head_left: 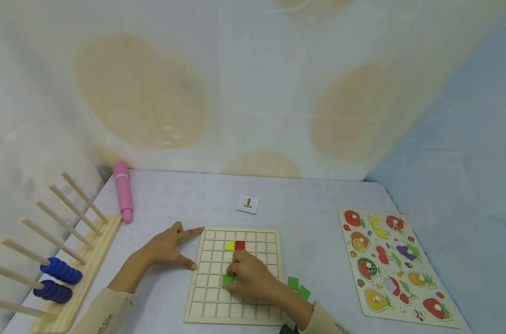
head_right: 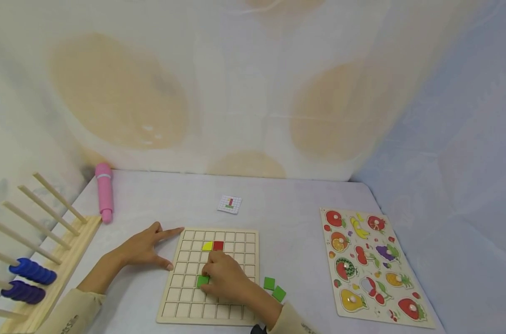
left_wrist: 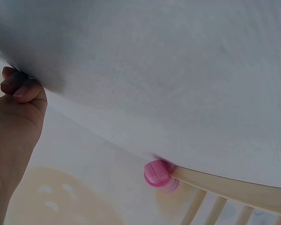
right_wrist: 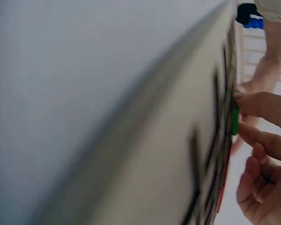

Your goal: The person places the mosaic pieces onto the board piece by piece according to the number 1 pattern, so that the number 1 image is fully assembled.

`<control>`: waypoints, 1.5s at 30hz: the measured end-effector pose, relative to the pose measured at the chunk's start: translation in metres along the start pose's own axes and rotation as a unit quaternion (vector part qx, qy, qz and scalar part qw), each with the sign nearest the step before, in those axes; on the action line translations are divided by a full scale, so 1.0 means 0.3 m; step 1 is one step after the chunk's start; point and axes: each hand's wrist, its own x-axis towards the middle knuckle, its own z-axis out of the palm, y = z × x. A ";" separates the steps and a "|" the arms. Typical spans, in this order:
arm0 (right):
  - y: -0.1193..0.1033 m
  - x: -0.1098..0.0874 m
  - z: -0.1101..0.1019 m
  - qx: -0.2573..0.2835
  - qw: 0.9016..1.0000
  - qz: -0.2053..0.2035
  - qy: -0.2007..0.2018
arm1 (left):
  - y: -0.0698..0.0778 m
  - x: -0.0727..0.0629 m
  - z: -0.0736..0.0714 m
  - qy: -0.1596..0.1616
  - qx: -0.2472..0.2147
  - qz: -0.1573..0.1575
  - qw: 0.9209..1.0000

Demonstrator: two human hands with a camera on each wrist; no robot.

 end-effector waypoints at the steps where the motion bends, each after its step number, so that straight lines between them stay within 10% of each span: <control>1: -0.002 0.001 0.006 -0.014 1.000 -0.007 0.005 | 0.001 0.000 -0.001 0.000 0.001 0.000 1.000; 16: -0.013 0.002 0.033 -0.010 0.999 0.046 0.002 | 0.005 -0.001 -0.003 0.004 -0.003 0.006 1.000; 28: 0.088 -0.075 -0.051 0.256 0.963 0.087 0.011 | 0.006 -0.003 -0.002 0.004 -0.003 0.006 1.000; 45: 0.237 -0.263 -0.100 0.256 0.959 0.104 0.066 | 0.016 -0.007 -0.009 0.000 -0.002 -0.001 1.000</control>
